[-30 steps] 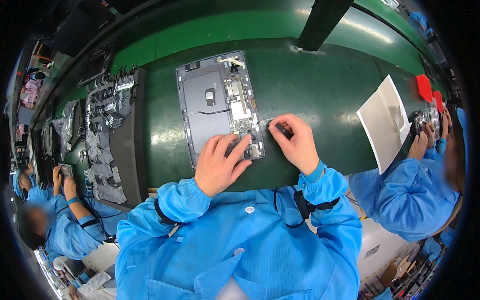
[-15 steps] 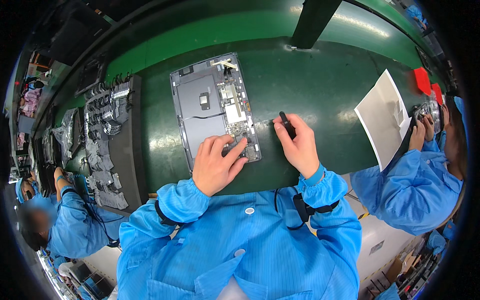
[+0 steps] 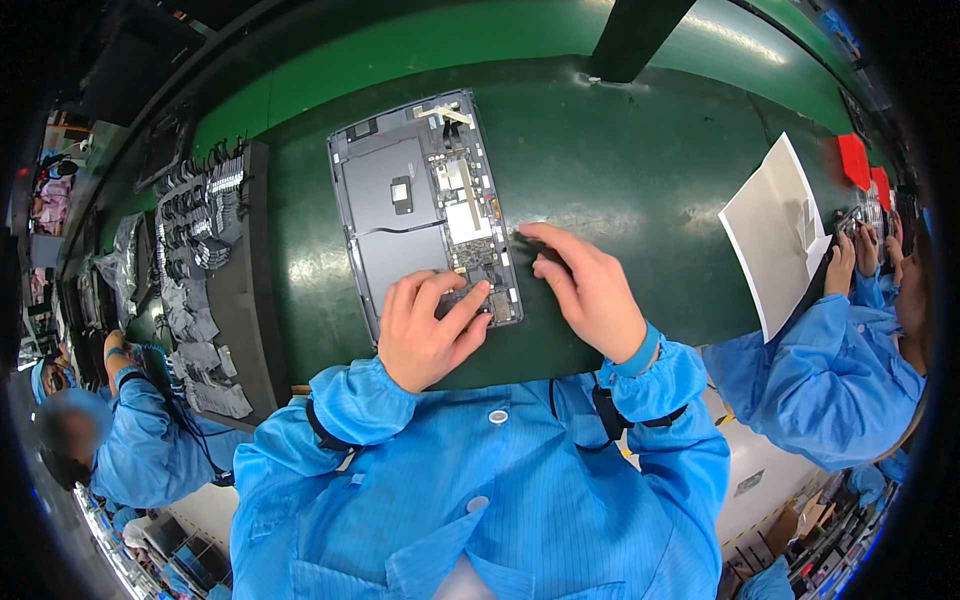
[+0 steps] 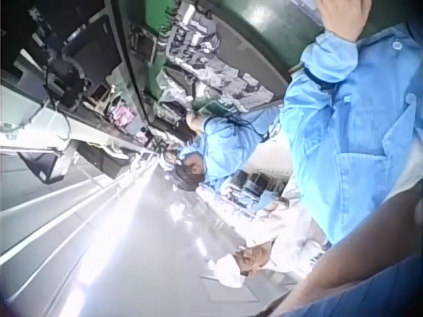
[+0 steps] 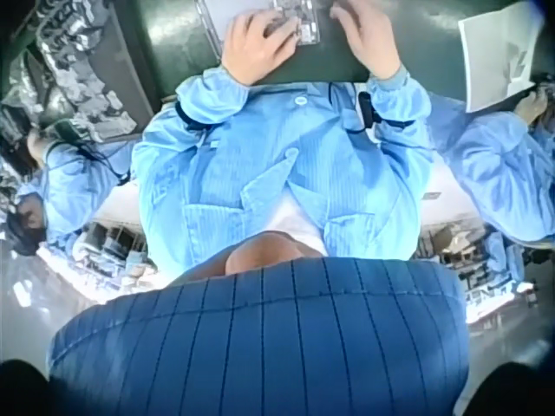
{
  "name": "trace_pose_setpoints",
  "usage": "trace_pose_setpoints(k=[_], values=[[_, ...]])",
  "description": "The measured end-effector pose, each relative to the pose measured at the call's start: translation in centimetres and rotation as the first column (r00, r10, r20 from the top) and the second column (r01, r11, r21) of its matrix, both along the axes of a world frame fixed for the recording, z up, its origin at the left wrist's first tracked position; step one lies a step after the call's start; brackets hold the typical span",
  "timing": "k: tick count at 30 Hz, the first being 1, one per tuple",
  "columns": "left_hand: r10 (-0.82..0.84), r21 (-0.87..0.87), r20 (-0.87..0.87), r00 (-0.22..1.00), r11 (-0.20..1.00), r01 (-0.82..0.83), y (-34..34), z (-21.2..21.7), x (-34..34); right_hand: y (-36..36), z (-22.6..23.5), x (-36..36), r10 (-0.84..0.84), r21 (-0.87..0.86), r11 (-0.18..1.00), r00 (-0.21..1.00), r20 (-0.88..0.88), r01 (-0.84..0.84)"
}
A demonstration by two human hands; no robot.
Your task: The recorder is seen assembling internal components of tablet computers on an industrial production line, using tweezers to seat small connectors.
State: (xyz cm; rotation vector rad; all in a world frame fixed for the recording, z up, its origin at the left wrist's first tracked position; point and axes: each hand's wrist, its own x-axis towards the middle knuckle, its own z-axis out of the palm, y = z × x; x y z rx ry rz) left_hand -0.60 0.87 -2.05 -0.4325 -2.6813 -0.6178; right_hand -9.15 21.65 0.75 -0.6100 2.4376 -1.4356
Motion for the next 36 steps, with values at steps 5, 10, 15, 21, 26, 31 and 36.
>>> trace_pose_setpoints(k=[5, 10, 15, 21, 26, 31, 36], values=[[0.022, 0.083, -0.002, 1.000, 0.996, -0.022, -0.1, 0.0, 0.1, -0.3, 0.3, 0.5, 0.053, 0.030, 0.998, 0.999, -0.012, -0.053], [0.029, 0.100, -0.013, 0.999, 0.995, -0.028, -0.1, 0.1, 0.3, -0.8, 0.4, 0.4, 0.145, 0.094, 0.988, 0.949, -0.279, -0.124], [0.019, 0.104, -0.009, 1.000, 0.994, -0.018, -0.2, 0.1, 0.2, -0.8, 0.5, 0.8, 0.144, 0.089, 0.988, 0.955, -0.261, -0.125], [0.020, 0.111, 0.002, 1.000, 0.994, -0.020, -0.1, 0.1, 0.1, -0.5, 0.7, 0.5, -0.066, -0.130, 0.991, 0.965, -0.253, 0.033], [0.027, 0.104, 0.011, 1.000, 0.994, -0.028, -0.1, 0.2, 0.1, -0.3, 1.8, 2.3, -0.290, -0.161, 0.911, 0.867, 0.404, 0.379], [0.035, 0.107, 0.005, 0.999, 0.994, -0.035, 0.0, 0.1, 0.1, -1.3, -1.0, 4.6, -0.239, -0.444, 0.820, 0.920, 0.310, 0.362], [0.047, 0.111, -0.004, 0.999, 0.993, -0.046, 0.0, -0.1, -0.1, -1.8, -0.7, 5.1, -0.244, -0.224, 0.951, 0.962, -0.120, 0.213]])
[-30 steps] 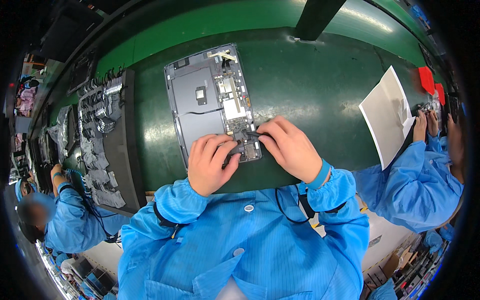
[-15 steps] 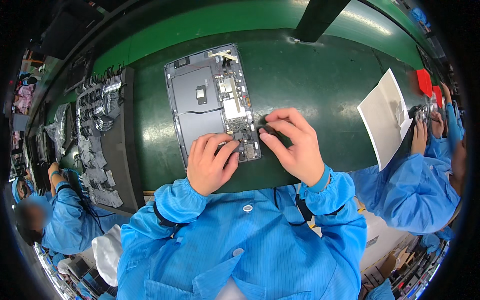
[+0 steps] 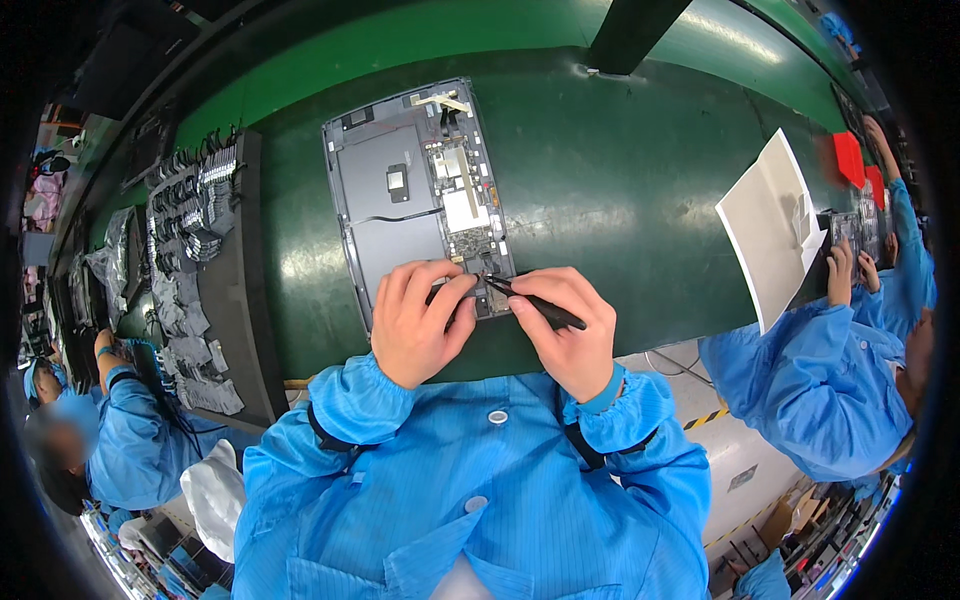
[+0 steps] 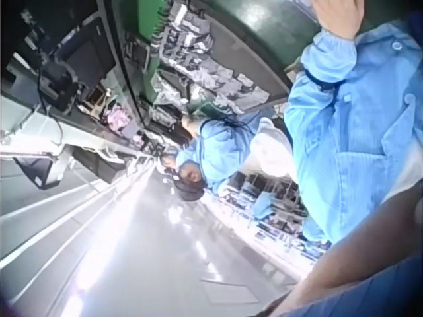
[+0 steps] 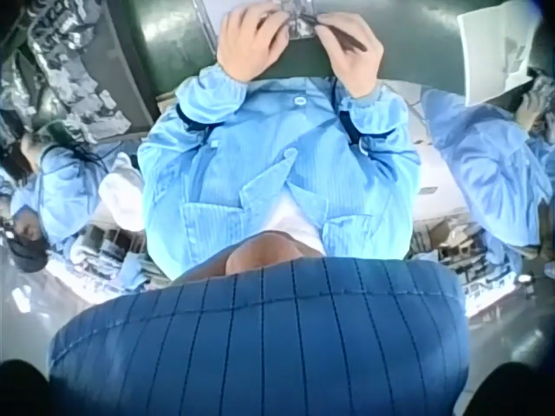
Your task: The recorder is seen assembling internal components of tablet computers on an industrial production line, using tweezers to seat small connectors.
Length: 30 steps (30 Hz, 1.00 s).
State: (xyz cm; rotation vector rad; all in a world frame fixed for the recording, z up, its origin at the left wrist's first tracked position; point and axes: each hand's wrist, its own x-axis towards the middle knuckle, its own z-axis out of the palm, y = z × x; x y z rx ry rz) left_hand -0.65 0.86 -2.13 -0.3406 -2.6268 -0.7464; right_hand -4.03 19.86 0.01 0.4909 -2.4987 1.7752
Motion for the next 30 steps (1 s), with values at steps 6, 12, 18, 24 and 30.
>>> trace_pose_setpoints(k=[6, 12, 18, 24, 30], values=[[0.006, 0.017, -0.002, 1.000, 1.000, -0.006, 0.1, 0.0, 0.0, -0.8, -0.2, 0.2, -0.056, 0.056, 0.997, 0.996, -0.066, 0.060], [0.006, 0.010, -0.001, 1.000, 1.000, -0.006, 0.1, 0.1, 0.0, -1.1, -0.2, 0.2, -0.089, 0.045, 0.995, 0.996, -0.023, 0.090], [0.006, 0.011, 0.001, 1.000, 1.000, -0.006, 0.0, 0.0, 0.0, -1.2, -0.2, 0.4, -0.052, 0.088, 0.994, 0.993, -0.107, 0.061], [0.006, 0.034, 0.006, 1.000, 0.999, -0.006, 0.0, -0.3, 0.1, -1.3, -0.1, 0.8, 0.287, 0.372, 0.918, 0.878, -0.383, -0.138], [0.008, 0.014, 0.017, 1.000, 1.000, -0.008, 0.0, -0.3, 0.3, -1.2, 0.2, 1.0, 0.403, 0.476, 0.856, 0.838, -0.369, -0.202]])
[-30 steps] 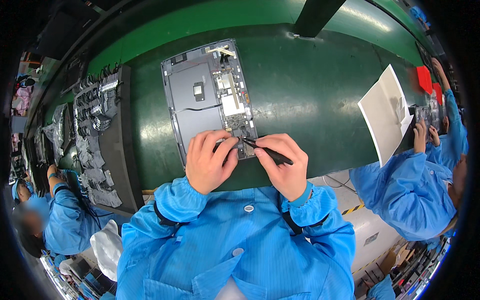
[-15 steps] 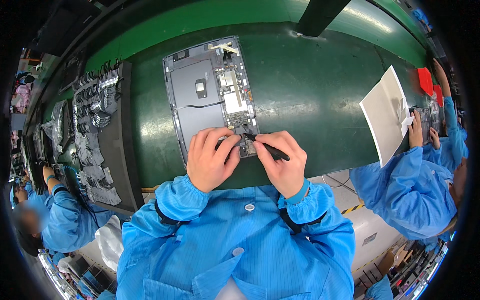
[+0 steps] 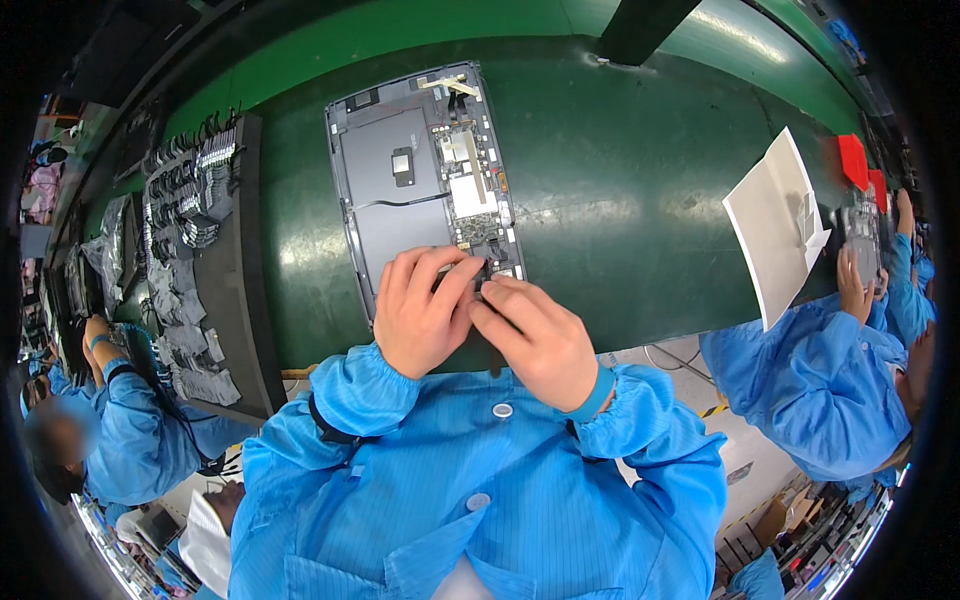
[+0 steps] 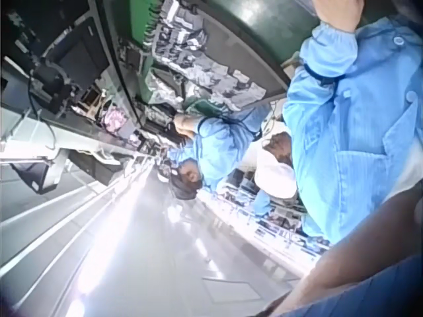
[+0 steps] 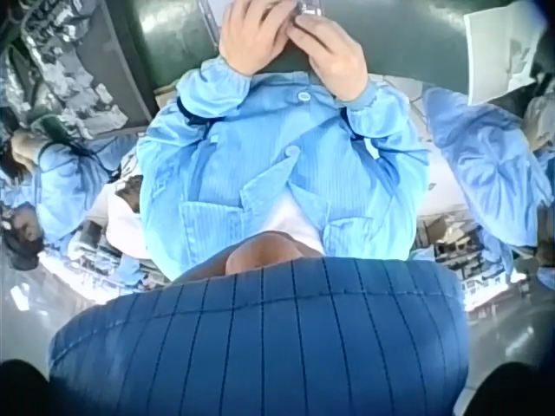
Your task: The recorder is seen assembling internal components of tablet computers on an industrial production line, using tweezers to seat small connectors.
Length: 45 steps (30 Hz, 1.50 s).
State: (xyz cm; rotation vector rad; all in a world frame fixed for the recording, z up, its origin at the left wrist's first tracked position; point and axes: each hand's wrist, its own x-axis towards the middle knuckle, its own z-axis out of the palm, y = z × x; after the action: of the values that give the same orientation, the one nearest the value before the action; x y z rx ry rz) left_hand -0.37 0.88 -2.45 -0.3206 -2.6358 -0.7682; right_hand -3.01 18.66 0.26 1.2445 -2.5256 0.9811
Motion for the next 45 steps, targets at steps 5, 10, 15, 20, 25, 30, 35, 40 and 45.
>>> trace_pose_setpoints(k=[5, 10, 15, 20, 25, 30, 35, 40, 45], values=[[-0.021, -0.046, 0.041, 0.999, 0.999, 0.023, -0.1, 0.6, 0.1, 1.4, 0.7, -0.7, -0.117, -0.196, 0.966, 0.960, 0.254, 0.170], [0.005, -0.115, 0.049, 0.999, 0.993, 0.000, 0.4, 0.4, 0.3, 2.6, -0.2, -1.6, -0.079, -0.481, 0.754, 0.789, 0.609, 0.447], [0.029, -0.017, 0.015, 0.999, 0.999, -0.028, 0.2, 0.2, -0.1, 3.3, 1.1, -3.8, -0.144, -0.263, 0.897, 0.799, 0.584, 0.354], [0.022, 0.044, -0.032, 0.999, 0.999, -0.020, 0.0, 0.2, -0.1, 2.5, 1.6, -5.4, -0.097, 0.044, 0.995, 0.963, 0.251, 0.089], [0.028, 0.044, -0.025, 0.999, 0.999, -0.027, 0.1, 0.1, 0.0, 2.2, 1.7, -6.3, 0.117, 0.156, 0.982, 0.992, -0.037, -0.110], [0.020, 0.040, -0.021, 1.000, 0.999, -0.019, 0.0, 0.2, -0.1, 1.9, 0.9, -6.2, 0.132, 0.155, 0.980, 0.990, -0.050, -0.123], [0.023, 0.038, -0.013, 1.000, 0.999, -0.023, 0.0, 0.2, -0.2, 1.7, 1.0, -6.3, 0.113, 0.164, 0.981, 0.992, -0.064, -0.101], [0.030, 0.040, -0.018, 0.999, 0.999, -0.029, 0.0, 0.1, -0.3, 1.1, 1.5, -6.2, 0.130, 0.258, 0.960, 0.989, -0.074, -0.107], [0.032, 0.048, -0.010, 0.999, 0.998, -0.031, 0.0, 0.2, -0.2, 0.7, 1.9, -6.8, 0.157, 0.248, 0.956, 0.987, 0.022, -0.157]])
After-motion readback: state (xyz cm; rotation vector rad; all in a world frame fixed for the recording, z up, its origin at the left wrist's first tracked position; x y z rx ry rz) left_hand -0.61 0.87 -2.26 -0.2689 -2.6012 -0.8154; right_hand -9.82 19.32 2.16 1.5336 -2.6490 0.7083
